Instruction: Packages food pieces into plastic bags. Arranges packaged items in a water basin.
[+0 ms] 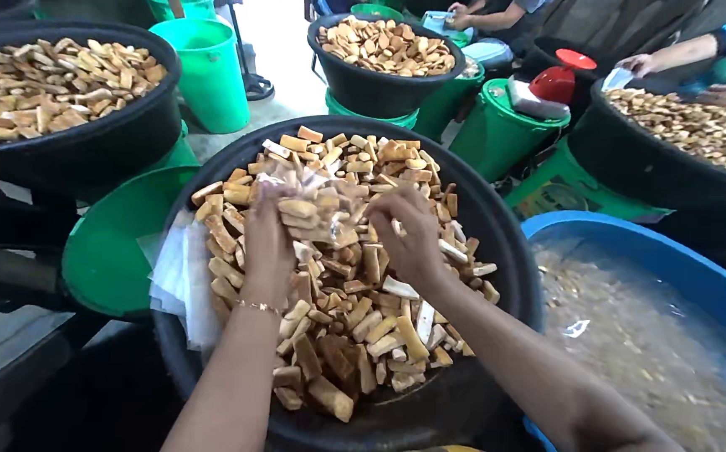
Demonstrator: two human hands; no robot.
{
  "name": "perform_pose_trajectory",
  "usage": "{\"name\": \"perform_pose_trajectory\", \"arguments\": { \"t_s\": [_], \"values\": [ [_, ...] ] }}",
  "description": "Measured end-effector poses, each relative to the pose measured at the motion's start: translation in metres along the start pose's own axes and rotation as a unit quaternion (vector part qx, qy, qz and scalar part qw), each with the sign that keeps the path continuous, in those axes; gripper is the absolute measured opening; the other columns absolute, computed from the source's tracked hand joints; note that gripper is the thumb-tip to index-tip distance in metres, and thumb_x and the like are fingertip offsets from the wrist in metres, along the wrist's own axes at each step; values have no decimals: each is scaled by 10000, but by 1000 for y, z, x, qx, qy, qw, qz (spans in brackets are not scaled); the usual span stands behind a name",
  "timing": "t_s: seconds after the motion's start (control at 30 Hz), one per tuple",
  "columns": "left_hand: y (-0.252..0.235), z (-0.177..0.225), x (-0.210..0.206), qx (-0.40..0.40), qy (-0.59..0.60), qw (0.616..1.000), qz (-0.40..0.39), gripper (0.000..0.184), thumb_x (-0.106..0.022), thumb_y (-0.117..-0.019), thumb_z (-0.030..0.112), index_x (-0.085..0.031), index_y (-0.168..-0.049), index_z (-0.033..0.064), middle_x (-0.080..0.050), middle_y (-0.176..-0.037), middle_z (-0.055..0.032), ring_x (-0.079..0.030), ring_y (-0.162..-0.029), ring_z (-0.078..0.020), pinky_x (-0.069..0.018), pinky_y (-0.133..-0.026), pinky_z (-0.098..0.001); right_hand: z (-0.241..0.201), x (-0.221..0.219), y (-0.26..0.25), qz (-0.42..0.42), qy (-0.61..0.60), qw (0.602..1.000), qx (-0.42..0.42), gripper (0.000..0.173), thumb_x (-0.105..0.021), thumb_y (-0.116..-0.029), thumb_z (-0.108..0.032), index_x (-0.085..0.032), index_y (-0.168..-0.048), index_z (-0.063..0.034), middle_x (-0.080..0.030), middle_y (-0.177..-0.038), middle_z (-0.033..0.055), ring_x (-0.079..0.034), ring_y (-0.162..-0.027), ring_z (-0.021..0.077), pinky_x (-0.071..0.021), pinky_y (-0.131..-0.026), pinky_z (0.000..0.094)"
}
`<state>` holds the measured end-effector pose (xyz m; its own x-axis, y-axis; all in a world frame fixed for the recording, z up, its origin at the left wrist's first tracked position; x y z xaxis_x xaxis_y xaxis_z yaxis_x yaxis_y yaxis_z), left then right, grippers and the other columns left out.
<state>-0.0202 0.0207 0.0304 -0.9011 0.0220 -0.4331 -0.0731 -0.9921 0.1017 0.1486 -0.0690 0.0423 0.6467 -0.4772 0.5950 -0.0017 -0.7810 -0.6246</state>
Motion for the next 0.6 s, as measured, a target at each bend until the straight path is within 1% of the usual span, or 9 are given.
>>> {"name": "perform_pose_trajectory", "arguments": {
  "t_s": [0.03, 0.07, 0.1, 0.13, 0.27, 0.4, 0.5, 0.53, 0.6],
  "values": [
    [-8, 3, 8, -20, 19, 999, 26, 297, -411, -1106, 343, -607, -1044, 128, -652, -817, 27, -639, -668, -71, -558, -603, -236, 2, -12, 1, -124, 44, 988, -76, 190, -574, -1007, -98, -733, -1044, 0, -683, -1039, 171, -682, -951, 264, -581, -851, 424],
    [-14, 5, 14, -34, 26, 998, 45, 298, -413, -1106, 342, -607, -1025, 131, -653, -815, 26, -643, -667, -70, -560, -599, -232, 3, -28, 1, -284, 84, 944, -148, 252, -515, -1043, -88, -695, -1179, 22, -668, -1162, 229, -673, -1059, 367, -544, -938, 534],
    [-17, 6, 18, -39, 28, 997, 60, 298, -411, -1107, 347, -597, -1032, 128, -654, -817, 21, -650, -672, -75, -565, -601, -237, 6, -48, 3, -396, 118, 893, -177, 301, -474, -1049, -56, -635, -1286, 37, -622, -1274, 267, -634, -1151, 437, -504, -978, 599],
    [-19, 6, 20, -36, 28, 996, 71, 307, -403, -1109, 357, -594, -1038, 127, -648, -822, 20, -649, -680, -75, -562, -609, -239, 8, -65, 7, -454, 155, 860, -175, 331, -453, -1048, -30, -580, -1344, 48, -578, -1338, 285, -613, -1184, 465, -506, -962, 613],
    [-21, 5, 19, -23, 38, 996, 75, 298, -401, -1110, 336, -586, -1018, 122, -638, -818, 20, -634, -668, -64, -555, -606, -231, 2, -93, 19, -459, 187, 852, -170, 418, -464, -1024, 23, -500, -1438, 68, -515, -1440, 281, -602, -1226, 449, -517, -980, 559],
    [-22, 2, 21, 14, 37, 997, 70, 349, -380, -1113, 361, -609, -1023, 113, -656, -842, 4, -645, -680, -78, -560, -612, -236, 8, -85, 19, -477, 155, 851, -155, 393, -485, -1018, 23, -521, -1409, 20, -471, -1462, 282, -605, -1193, 465, -520, -962, 582],
    [-21, 0, 19, 48, 31, 997, 57, 367, -367, -1112, 385, -590, -1071, 97, -624, -805, -11, -630, -648, -95, -551, -593, -252, 4, -62, 23, -474, 153, 858, -126, 392, -510, -1038, -51, -499, -1426, 4, -558, -1384, 292, -589, -1229, 483, -490, -990, 607],
    [-20, -1, 18, 61, 34, 996, 56, 374, -373, -1107, 401, -589, -1077, 97, -623, -798, -16, -631, -647, -103, -553, -594, -263, 2, -49, 22, -443, 138, 876, -131, 380, -510, -1056, -103, -510, -1417, 15, -596, -1339, 274, -595, -1236, 451, -482, -1019, 585],
    [-19, -4, 15, 81, 43, 994, 55, 391, -376, -1102, 417, -594, -1073, 95, -629, -785, -25, -632, -635, -112, -551, -583, -270, 1, -16, 21, -261, 57, 957, -111, 322, -596, -1021, -150, -624, -1278, 40, -697, -1129, 216, -696, -1042, 342, -554, -943, 509]
  ]
}}
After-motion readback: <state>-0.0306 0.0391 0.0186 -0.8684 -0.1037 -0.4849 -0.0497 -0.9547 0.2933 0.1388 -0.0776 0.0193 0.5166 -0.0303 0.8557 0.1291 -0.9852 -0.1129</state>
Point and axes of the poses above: each hand's wrist, its own y-axis away from the middle knuckle, its own x-axis out of the back of the hand, z = x × y, the point moved 2 cm from there along -y, towards the middle knuckle
